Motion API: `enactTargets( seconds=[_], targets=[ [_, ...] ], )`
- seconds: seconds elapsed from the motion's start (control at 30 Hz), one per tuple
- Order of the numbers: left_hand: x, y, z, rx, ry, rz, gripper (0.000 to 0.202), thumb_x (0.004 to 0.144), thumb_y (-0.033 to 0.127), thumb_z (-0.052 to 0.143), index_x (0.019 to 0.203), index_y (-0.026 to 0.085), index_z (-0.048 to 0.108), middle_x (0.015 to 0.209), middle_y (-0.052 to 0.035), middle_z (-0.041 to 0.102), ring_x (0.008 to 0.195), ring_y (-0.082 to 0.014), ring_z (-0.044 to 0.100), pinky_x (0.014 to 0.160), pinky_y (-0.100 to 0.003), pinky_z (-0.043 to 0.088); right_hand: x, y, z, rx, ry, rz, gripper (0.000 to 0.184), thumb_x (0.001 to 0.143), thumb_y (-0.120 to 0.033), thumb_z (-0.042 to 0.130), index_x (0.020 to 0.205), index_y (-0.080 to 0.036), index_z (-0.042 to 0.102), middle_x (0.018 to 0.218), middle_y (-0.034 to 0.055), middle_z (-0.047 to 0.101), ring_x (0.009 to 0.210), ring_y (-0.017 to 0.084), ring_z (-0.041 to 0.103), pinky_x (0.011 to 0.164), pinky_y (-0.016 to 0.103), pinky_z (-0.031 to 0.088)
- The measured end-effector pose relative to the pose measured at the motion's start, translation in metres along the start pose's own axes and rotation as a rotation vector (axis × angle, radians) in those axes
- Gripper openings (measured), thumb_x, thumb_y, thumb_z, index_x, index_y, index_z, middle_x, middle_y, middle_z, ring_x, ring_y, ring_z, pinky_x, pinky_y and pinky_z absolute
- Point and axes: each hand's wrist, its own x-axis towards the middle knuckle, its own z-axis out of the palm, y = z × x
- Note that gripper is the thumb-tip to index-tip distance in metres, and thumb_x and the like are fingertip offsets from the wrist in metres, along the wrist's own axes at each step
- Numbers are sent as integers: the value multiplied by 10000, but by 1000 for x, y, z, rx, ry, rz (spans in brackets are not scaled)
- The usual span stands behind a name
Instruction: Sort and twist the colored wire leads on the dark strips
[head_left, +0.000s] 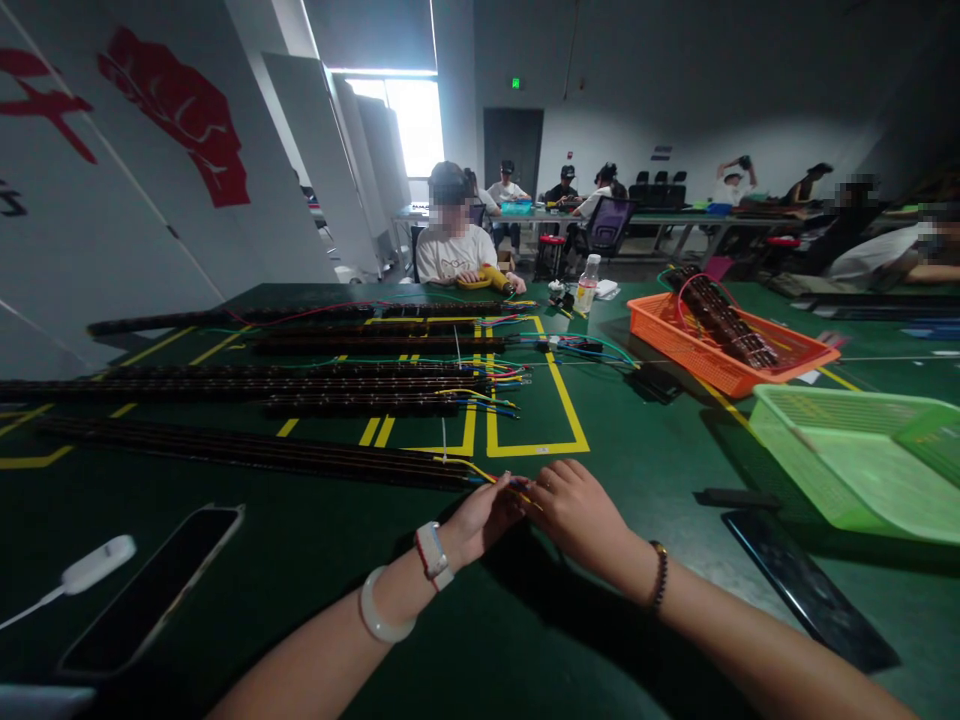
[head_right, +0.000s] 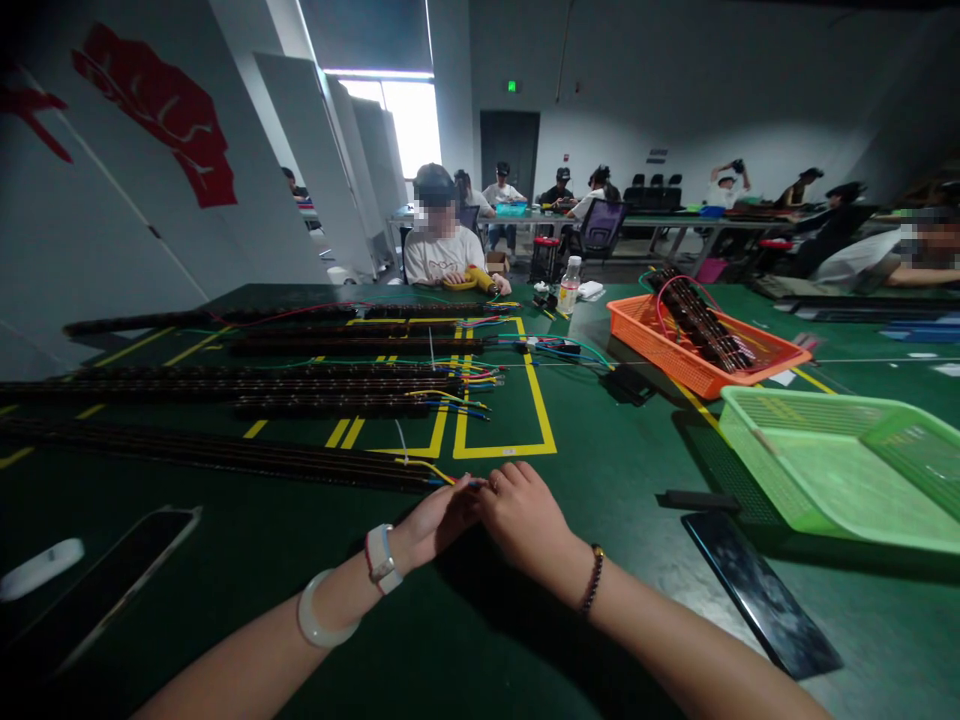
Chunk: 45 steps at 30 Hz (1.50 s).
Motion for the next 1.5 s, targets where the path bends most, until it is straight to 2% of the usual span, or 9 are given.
enactTargets(
  seconds=[0.17,0.27,0.5,0.63,0.8,0.93,1.13,1.3,1.5],
  targets=[
    [-4,0,4,61,-103,39,181,847,267,564,850,100,635,942,-106,666,908,-174,611,896,-310,424,-16,-4,13,-19,-18,30,136,843,-286,597,904,-174,645,799,55,604,756,186,516,680,323,343],
    [-3,-1,3,83,-108,73,185,848,260,559,844,91,634,959,-114,669,952,-184,606,953,-328,395,-20,-9,23,-54,-34,70,128,836,-287,601,866,-171,646,810,65,606,763,200,519,666,333,351],
    [-3,-2,4,105,-87,84,163,824,266,589,837,108,627,896,-97,676,906,-192,616,906,-339,419,-18,-18,30,-118,-60,108,149,857,-178,521,968,-157,618,874,101,613,757,217,524,625,345,371],
    [-5,-3,7,125,-11,64,156,817,275,597,803,121,616,834,-79,667,833,-174,615,839,-306,429,-11,-22,33,-85,-121,139,176,842,-179,528,991,-134,610,878,106,628,755,214,550,648,344,399],
    [-3,-5,6,77,10,49,167,820,285,597,777,124,610,753,-51,656,761,-148,607,758,-262,430,-2,-19,22,69,-223,203,166,828,-222,527,949,-137,604,843,87,651,765,203,599,684,307,413],
    [-3,-5,6,87,27,58,250,826,367,583,754,130,617,742,-49,670,746,-153,617,749,-273,435,2,-10,8,131,-283,275,127,842,-176,475,876,-145,593,774,76,669,676,181,620,591,273,376],
    [-8,-3,13,99,7,68,317,825,435,561,768,128,617,787,-73,687,848,-195,632,848,-340,433,10,17,-1,144,-155,333,95,877,-191,475,853,-167,564,769,48,662,677,165,609,565,250,322],
    [-7,-3,13,89,27,101,213,857,302,547,756,122,598,741,-57,664,778,-171,638,825,-320,444,23,45,27,171,-38,376,106,897,-222,489,866,-175,579,820,45,648,747,157,582,633,237,338],
    [-4,-1,5,110,-62,96,237,883,281,497,779,95,602,788,-106,671,882,-219,641,864,-341,431,26,61,72,192,20,366,177,889,-301,528,817,-180,636,816,48,623,798,168,533,716,249,336]
  ],
)
